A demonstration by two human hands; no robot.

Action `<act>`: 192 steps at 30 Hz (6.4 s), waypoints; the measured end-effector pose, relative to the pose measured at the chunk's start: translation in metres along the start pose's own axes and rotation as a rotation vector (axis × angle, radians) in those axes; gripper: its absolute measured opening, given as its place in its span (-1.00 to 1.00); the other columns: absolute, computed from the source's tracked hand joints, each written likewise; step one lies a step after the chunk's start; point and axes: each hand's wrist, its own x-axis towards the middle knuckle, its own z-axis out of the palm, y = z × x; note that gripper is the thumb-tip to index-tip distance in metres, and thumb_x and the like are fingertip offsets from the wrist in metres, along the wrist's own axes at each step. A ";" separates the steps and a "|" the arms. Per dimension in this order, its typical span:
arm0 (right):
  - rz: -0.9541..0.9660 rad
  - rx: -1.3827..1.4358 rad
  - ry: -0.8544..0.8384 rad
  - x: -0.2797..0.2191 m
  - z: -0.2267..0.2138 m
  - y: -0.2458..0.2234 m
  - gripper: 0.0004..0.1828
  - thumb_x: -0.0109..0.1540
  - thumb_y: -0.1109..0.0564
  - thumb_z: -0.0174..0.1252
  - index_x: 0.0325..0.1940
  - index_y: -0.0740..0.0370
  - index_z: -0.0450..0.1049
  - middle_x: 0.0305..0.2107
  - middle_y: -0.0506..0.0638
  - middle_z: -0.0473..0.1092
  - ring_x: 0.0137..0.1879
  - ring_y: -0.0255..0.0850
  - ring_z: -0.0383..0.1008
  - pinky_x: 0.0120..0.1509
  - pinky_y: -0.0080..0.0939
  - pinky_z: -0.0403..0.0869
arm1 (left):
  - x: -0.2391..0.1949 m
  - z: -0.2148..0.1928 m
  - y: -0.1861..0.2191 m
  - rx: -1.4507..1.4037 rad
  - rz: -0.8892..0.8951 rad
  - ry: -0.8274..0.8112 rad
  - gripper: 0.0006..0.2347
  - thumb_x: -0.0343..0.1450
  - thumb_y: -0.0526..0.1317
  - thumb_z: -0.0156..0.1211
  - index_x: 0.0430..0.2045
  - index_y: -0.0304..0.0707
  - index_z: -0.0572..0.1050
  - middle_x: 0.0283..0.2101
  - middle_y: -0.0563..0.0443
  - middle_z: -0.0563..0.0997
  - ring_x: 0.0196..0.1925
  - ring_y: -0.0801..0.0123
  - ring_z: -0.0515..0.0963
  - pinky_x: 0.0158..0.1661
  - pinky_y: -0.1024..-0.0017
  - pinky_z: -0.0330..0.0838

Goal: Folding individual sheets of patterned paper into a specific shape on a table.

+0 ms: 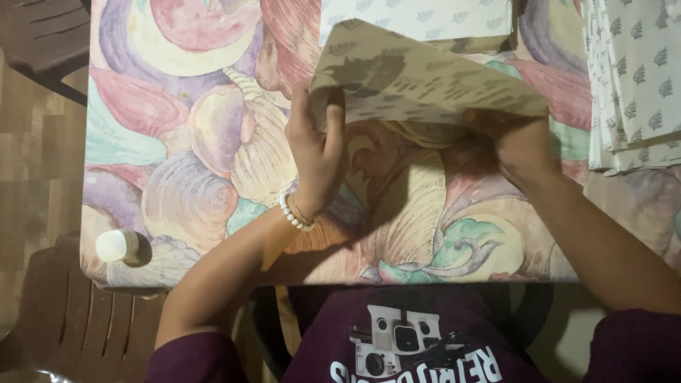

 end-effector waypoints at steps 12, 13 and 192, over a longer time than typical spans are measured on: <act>0.508 -0.157 0.012 0.004 0.002 -0.041 -0.40 0.13 0.15 0.36 0.23 -0.01 0.34 0.01 -0.15 0.45 0.23 -0.21 0.45 0.19 -0.30 0.61 | -0.001 -0.002 0.001 0.047 -0.101 -0.092 -0.81 0.55 -0.26 -0.08 0.00 -0.29 0.37 -0.11 -0.05 0.51 -0.07 0.23 0.55 -0.06 0.33 0.46; 0.509 -0.157 0.012 0.004 0.002 -0.041 -0.40 0.13 0.15 0.36 0.23 -0.01 0.34 0.01 -0.15 0.45 0.23 -0.21 0.45 0.19 -0.30 0.61 | 0.000 -0.003 0.002 0.047 -0.101 -0.093 -0.81 0.55 -0.26 -0.08 0.00 -0.29 0.37 -0.11 -0.05 0.51 -0.07 0.23 0.55 -0.06 0.33 0.46; -0.458 -1.642 -1.026 0.016 -0.016 -0.042 -0.05 0.23 0.41 0.06 0.66 -0.03 -0.05 -0.18 -0.15 0.48 -0.10 -0.22 0.46 -0.35 -0.25 0.68 | -0.022 0.002 0.011 1.004 0.411 -1.070 -0.57 0.53 -0.22 -0.01 0.33 -0.25 0.22 -0.06 -0.06 0.42 0.06 -0.02 0.47 0.13 0.16 0.51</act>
